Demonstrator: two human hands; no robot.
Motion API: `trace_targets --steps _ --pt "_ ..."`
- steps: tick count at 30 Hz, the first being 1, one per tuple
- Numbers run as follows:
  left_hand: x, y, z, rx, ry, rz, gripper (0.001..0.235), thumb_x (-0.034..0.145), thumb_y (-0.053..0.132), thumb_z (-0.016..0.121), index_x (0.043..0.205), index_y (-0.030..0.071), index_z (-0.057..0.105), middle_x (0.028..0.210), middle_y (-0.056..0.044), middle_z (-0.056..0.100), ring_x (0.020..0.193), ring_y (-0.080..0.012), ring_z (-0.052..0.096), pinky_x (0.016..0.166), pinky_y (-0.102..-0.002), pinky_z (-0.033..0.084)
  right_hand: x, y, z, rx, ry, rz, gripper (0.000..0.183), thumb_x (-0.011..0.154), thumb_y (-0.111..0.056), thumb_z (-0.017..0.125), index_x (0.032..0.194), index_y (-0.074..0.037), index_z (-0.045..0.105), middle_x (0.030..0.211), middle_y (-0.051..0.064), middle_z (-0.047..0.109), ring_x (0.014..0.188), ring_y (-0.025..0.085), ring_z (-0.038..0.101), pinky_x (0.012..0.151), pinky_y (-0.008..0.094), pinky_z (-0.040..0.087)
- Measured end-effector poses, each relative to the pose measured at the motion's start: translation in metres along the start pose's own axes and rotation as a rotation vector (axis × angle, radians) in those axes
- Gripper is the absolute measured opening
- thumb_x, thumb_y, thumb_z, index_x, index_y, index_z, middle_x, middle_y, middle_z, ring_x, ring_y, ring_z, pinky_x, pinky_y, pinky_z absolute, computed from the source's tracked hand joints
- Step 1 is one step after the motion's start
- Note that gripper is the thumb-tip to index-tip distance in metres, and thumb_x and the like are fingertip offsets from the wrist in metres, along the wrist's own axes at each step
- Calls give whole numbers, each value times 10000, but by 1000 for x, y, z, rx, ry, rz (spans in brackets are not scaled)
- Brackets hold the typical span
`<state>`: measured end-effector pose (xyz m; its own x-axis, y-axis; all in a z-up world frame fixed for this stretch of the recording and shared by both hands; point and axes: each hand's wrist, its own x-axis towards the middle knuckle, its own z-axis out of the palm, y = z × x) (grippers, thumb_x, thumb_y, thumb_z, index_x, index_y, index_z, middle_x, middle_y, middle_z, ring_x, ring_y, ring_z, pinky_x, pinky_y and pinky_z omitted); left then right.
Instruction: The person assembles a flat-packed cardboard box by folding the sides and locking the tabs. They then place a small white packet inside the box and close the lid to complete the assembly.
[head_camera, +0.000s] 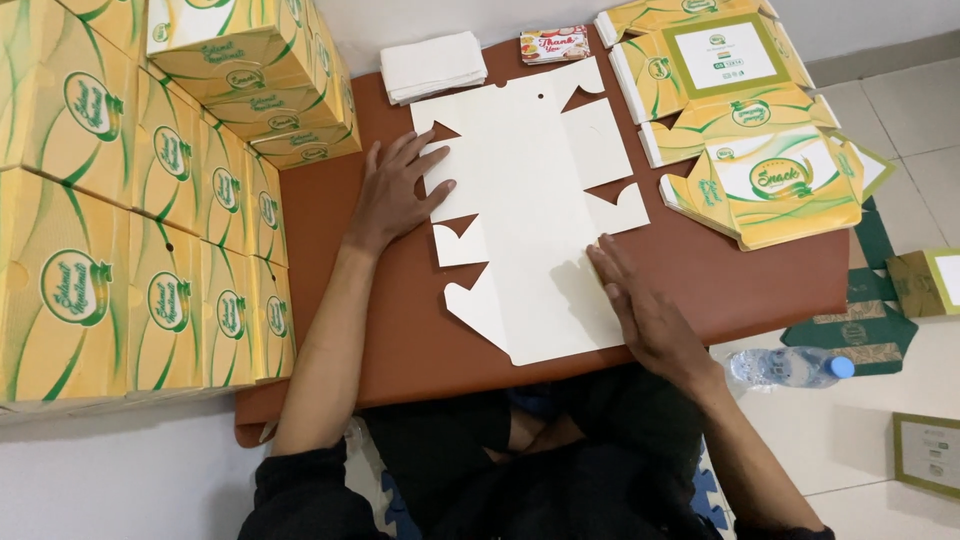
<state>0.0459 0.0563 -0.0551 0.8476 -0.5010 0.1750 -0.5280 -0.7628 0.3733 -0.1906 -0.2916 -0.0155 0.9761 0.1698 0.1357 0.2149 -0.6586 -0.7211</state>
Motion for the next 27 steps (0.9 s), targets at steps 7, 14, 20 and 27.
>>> trace_targets --steps 7,14,20,27 --pt "-2 4 -5 -28 -3 2 501 1083 465 617 1545 271 606 1664 -114 486 1557 -388 402 1242 -769 148 16 37 10 -222 -49 -307 279 1051 -110 614 1248 -175 800 1382 55 759 1376 264 636 1130 386 528" --pt "-1 19 -13 -6 -12 -46 457 1098 442 608 1501 231 642 1646 -137 500 1521 -398 461 1243 -752 199 30 44 -6 -475 -94 -284 233 1020 -451 640 1142 -383 826 1705 110 455 1610 406 317 1292 676 93" --pt "-24 61 -46 38 -30 -196 460 1128 372 543 1536 163 577 1509 -165 532 1374 -387 600 1115 -638 428 32 56 -4 -443 -194 -249 280 1055 -506 578 1251 -461 773 1715 91 437 1633 346 279 1280 696 45" --pt "-138 165 -57 -36 -93 -688 696 1112 547 373 1466 -26 549 1092 -216 745 1012 -473 760 774 -623 593 29 63 0 -466 -197 -213 281 1057 -549 559 1256 -555 756 1734 48 422 1650 310 257 1302 676 25"
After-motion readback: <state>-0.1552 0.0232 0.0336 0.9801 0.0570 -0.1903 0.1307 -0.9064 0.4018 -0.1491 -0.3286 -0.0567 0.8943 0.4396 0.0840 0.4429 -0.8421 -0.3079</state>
